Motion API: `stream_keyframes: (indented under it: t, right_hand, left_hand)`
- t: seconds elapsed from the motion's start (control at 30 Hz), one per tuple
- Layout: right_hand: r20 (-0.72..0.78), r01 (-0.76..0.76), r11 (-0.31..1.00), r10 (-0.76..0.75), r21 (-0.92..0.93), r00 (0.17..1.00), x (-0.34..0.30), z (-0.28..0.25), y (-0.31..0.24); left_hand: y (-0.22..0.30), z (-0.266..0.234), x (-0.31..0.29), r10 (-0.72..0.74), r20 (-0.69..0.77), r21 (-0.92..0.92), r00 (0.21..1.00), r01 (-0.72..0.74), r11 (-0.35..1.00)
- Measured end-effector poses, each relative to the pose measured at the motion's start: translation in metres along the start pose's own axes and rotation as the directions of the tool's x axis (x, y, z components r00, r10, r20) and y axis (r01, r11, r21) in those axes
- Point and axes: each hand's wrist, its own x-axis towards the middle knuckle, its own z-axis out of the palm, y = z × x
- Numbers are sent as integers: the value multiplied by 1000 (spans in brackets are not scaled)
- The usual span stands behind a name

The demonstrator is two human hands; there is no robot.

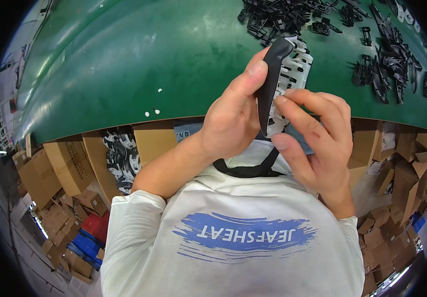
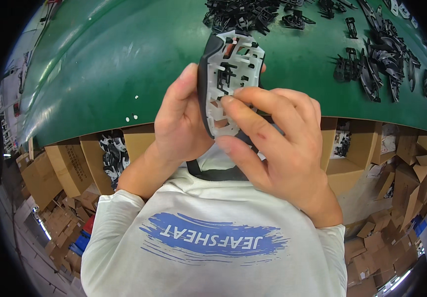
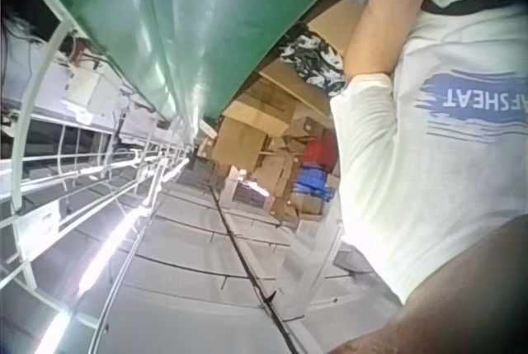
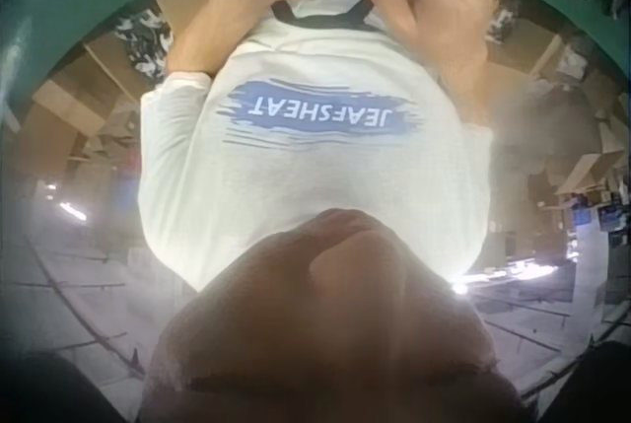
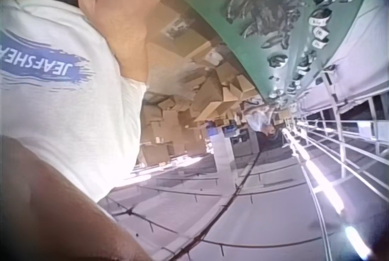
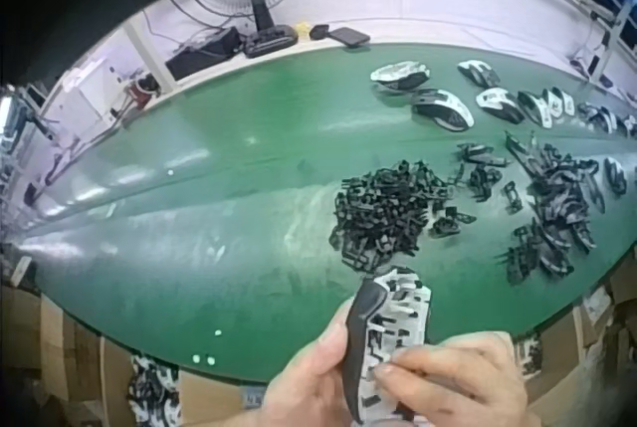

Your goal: The person assembles computer mouse bodies by fitting small plastic pieces into each mouse shell by hand and placing the assembled mouse bodies onto the conveyor table.

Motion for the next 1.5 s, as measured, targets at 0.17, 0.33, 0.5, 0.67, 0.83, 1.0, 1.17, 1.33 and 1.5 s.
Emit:
stream_keyframes:
  t: [0.17, 0.33, 0.5, 0.67, 0.83, 1.0, 1.17, 1.33, 1.5]
  right_hand:
    - [171, -118, 992, 122, -33, 978, 9, -6, -15]
    - [209, -192, 977, 170, 94, 963, 6, -3, -12]
    - [272, -257, 949, 203, 180, 941, 8, -8, -8]
    - [206, -94, 990, 71, 105, 976, 5, -7, 5]
    - [113, 3, 996, -14, 94, 993, 7, 6, 8]
    - [-121, 54, 995, -63, -79, 991, 7, 13, -5]
    - [-153, 84, 996, -89, -38, 984, -3, -1, -4]
    - [-86, 64, 998, -63, 11, 994, -4, -9, -9]
    - [-59, 77, 997, -76, 11, 995, -4, -9, -15]
  left_hand:
    - [-13, -6, -1, 26, 41, -97, 999, -22, 995]
    - [-13, -1, 0, 116, 41, -13, 992, -116, 993]
    - [-11, 3, 0, 142, 51, -14, 988, -142, 990]
    - [-21, 5, 7, 169, 71, 30, 983, -171, 985]
    - [-18, 0, 12, 276, 134, 73, 952, -287, 955]
    - [0, 10, 8, 175, 60, -194, 983, -161, 968]
    - [6, 9, 11, 197, 116, -495, 974, -116, 861]
    - [3, 3, 15, 174, 182, -612, 968, -27, 790]
    - [5, 6, 13, 45, 166, -678, 985, 81, 731]
